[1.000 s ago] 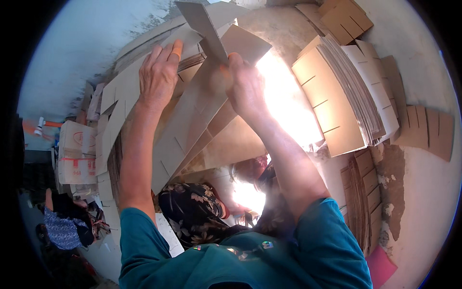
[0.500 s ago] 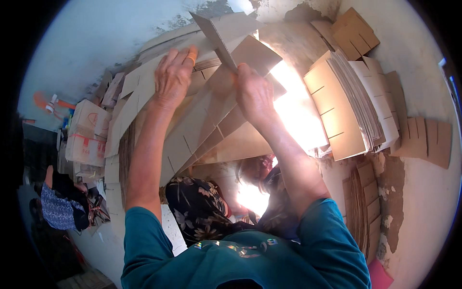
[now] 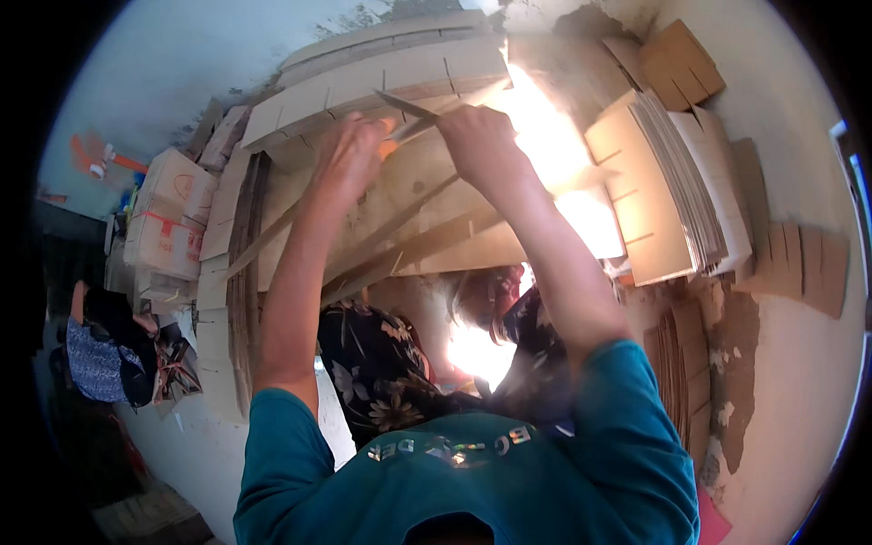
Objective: The person assembles a cardboard structure by folding and interlocking pre-cut pieces. They repeatedly pick up individual panels, fold along scored lines, and slot them into a growing framework.
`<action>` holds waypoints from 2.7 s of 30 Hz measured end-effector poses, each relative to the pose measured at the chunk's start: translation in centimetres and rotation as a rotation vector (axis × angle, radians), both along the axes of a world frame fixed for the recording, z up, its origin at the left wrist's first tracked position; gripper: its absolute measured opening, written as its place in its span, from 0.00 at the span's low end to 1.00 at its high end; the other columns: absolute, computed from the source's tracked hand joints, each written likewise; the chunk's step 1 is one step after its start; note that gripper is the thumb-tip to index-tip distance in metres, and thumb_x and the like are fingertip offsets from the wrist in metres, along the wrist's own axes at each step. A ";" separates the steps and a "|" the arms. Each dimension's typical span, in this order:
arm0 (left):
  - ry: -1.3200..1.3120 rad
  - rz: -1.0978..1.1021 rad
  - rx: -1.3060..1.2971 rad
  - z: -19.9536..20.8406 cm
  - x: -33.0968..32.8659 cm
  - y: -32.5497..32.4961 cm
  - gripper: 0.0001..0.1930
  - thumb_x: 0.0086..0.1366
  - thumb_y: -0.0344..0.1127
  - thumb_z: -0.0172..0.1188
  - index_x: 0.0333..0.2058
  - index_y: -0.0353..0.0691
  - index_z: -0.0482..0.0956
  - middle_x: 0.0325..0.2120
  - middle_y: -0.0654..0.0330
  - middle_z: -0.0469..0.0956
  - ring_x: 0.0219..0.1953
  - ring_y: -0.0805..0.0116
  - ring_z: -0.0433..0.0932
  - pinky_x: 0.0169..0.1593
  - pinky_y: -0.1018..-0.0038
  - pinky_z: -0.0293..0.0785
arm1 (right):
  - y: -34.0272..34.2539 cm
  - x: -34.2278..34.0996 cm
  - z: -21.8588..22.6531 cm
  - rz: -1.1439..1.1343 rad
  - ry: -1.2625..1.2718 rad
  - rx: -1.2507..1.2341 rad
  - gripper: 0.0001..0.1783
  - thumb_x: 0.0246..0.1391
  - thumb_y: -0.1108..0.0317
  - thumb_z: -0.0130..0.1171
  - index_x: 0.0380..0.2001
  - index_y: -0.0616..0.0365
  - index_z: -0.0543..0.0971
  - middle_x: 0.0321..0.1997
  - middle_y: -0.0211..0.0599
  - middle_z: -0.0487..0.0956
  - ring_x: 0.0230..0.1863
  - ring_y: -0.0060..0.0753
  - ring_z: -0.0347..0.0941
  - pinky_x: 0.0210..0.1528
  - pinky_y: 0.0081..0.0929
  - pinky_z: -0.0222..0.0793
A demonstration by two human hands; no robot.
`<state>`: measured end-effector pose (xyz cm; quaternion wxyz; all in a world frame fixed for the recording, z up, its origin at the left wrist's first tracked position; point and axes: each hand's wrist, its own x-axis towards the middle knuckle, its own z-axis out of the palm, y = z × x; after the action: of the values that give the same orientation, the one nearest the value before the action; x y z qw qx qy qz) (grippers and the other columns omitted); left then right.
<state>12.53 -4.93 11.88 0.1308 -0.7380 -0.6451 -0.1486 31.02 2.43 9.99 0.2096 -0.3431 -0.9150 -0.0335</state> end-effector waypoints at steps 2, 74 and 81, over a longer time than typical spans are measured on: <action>-0.084 0.009 -0.044 -0.8 -0.5 -0.2 0.17 0.58 0.34 0.60 0.44 0.31 0.75 0.33 0.49 0.78 0.42 0.49 0.73 0.42 0.59 0.71 | 2.4 -1.5 -1.4 0.009 -0.122 -0.116 0.05 0.45 0.76 0.53 0.27 0.58 0.78 0.33 0.41 0.79 0.37 0.45 0.78 0.36 0.38 0.74; -0.490 -0.097 0.102 -11.9 4.8 -9.8 0.12 0.51 0.24 0.64 0.37 0.35 0.79 0.26 0.52 0.78 0.30 0.55 0.76 0.33 0.65 0.72 | -1.5 5.8 -1.2 0.215 0.170 -0.512 0.19 0.49 0.73 0.60 0.47 0.60 0.75 0.35 0.41 0.80 0.33 0.32 0.76 0.37 0.26 0.73; -0.523 -0.029 0.088 -11.8 4.7 -9.6 0.12 0.50 0.26 0.65 0.36 0.37 0.80 0.27 0.53 0.79 0.31 0.56 0.77 0.34 0.65 0.74 | -1.3 6.1 -1.9 0.308 0.284 -0.494 0.20 0.56 0.69 0.54 0.53 0.60 0.73 0.37 0.46 0.80 0.36 0.36 0.79 0.40 0.29 0.74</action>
<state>17.19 -14.55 0.03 -0.0103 -0.6772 -0.6394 -0.3640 37.16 1.09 8.06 0.2482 -0.2425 -0.8983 0.2697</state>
